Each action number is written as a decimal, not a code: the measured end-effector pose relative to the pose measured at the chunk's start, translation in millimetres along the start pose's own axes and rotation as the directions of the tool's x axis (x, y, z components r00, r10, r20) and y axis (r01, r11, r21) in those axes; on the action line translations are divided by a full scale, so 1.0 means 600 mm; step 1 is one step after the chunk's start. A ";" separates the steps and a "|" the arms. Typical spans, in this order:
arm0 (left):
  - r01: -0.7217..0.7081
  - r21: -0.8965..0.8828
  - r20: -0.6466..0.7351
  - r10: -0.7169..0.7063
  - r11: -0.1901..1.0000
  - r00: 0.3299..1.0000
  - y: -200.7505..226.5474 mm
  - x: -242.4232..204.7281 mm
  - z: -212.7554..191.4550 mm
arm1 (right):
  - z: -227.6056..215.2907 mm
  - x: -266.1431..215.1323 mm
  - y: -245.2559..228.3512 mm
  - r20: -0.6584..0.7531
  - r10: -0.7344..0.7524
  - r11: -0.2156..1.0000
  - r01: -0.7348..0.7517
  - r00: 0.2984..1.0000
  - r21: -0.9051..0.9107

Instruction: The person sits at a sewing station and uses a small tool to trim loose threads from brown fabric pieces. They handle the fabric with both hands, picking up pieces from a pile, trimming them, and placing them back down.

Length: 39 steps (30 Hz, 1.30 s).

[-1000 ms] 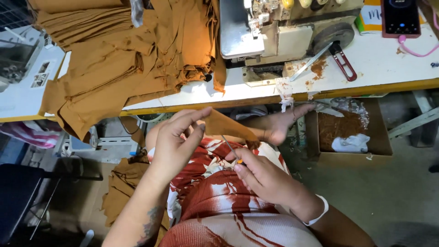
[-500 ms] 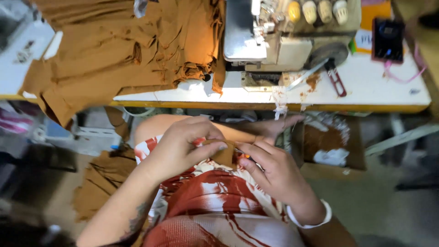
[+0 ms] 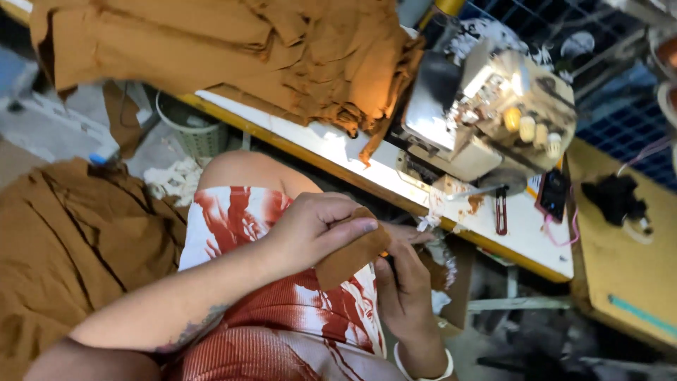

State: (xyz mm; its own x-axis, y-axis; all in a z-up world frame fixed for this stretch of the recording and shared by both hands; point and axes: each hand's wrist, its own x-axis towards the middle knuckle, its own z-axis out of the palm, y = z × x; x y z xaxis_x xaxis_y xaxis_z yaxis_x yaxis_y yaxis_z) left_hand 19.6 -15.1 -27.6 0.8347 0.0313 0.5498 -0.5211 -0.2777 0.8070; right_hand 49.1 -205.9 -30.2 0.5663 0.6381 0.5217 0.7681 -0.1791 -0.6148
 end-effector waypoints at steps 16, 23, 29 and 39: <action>-0.075 -0.047 -0.264 0.060 0.996 0.963 -0.029 -0.025 -0.012 | 0.061 -0.001 0.022 0.017 -0.008 0.992 0.010 1.000 -0.122; 0.007 -0.029 -0.226 -0.013 1.000 0.974 -0.035 -0.025 -0.007 | 0.062 -0.004 0.022 0.027 0.033 0.999 -0.034 0.999 0.034; 0.054 -0.134 -0.220 -0.083 0.990 0.972 -0.030 -0.027 -0.004 | 0.066 -0.012 0.019 0.000 0.128 0.989 -0.128 0.992 0.072; 0.115 -0.118 -0.177 -0.135 0.986 0.975 -0.045 -0.026 -0.007 | 0.074 -0.007 0.018 0.028 0.174 0.956 -0.176 0.984 0.233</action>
State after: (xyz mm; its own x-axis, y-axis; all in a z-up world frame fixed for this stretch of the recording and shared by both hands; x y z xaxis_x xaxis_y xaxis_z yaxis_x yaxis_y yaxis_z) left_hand 19.9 -4.0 -56.7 0.8524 0.2382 0.4655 -0.4392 -0.1568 0.8846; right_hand 41.7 -177.5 -65.4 0.6830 0.6177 0.3898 0.5654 -0.1092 -0.8176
